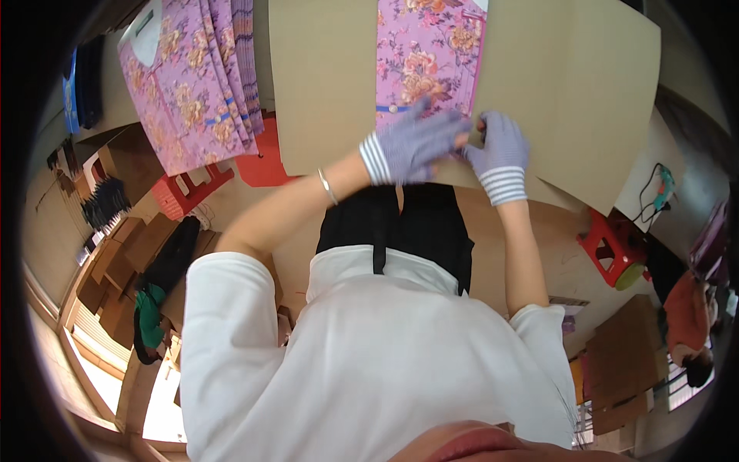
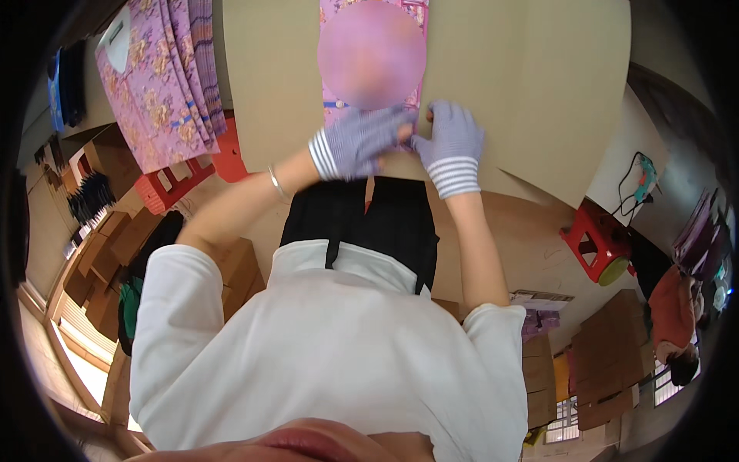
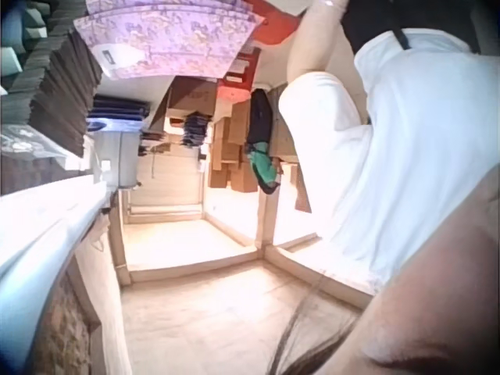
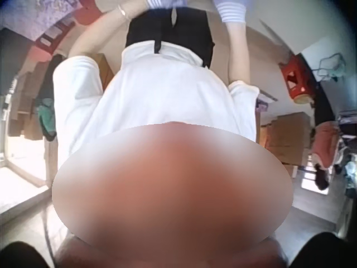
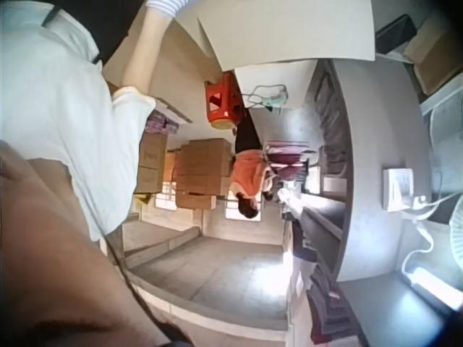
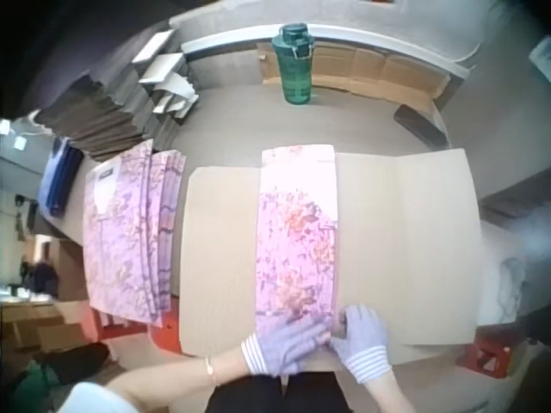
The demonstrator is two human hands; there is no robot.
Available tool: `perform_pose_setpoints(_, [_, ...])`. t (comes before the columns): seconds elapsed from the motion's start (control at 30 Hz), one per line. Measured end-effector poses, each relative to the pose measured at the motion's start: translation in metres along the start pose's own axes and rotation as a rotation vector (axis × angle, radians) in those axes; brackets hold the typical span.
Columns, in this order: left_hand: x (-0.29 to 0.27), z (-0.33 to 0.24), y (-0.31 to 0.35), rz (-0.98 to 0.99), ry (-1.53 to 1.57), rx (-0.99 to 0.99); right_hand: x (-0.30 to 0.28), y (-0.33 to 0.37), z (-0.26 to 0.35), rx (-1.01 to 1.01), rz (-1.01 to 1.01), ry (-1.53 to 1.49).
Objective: The person repeatedly folds a pink floral-patterned garment on a cardboard surface, smoothing it flat and stacking it with other identical items. The process involves placing the garment, pressing it down, and moving it to a growing stack on the left side of the workspace.
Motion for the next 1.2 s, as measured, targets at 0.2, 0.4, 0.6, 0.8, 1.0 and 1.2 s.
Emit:
perform_pose_setpoints(0.2, [-0.010,0.002,-0.015,-0.238,0.014,-0.250,-0.008,0.002,0.006,-0.038,0.005,0.087])
perform_pose_setpoints(0.4, [-0.073,0.083,-0.071,-0.271,-0.489,-0.490,-0.035,0.025,-0.013,-0.319,-0.192,-0.243])
perform_pose_setpoints(0.6, [-0.053,0.066,-0.063,-0.207,-0.450,-0.501,-0.187,0.060,-0.205,0.245,-0.670,-0.390])
perform_pose_setpoints(0.8, [-0.053,0.067,-0.055,-0.210,-0.448,-0.545,-0.186,0.041,-0.147,-0.359,-0.160,-1.277])
perform_pose_setpoints(1.0, [-0.059,0.063,-0.065,-0.142,-0.510,-0.574,-0.082,-0.048,-0.071,-0.160,-0.738,-0.272])
perform_pose_setpoints(1.2, [-0.053,0.076,-0.055,-0.109,-0.585,-0.602,-0.053,-0.067,-0.009,-0.022,-0.747,0.288])
Point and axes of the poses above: each hand's wrist, its own y-axis away from the middle knuckle, its own x-axis out of the palm, z = x × y, the point moved 7 cm from there along -y, towards the middle knuckle, and after that the axes turned 3 degrees about z, right-handed, at the moved point
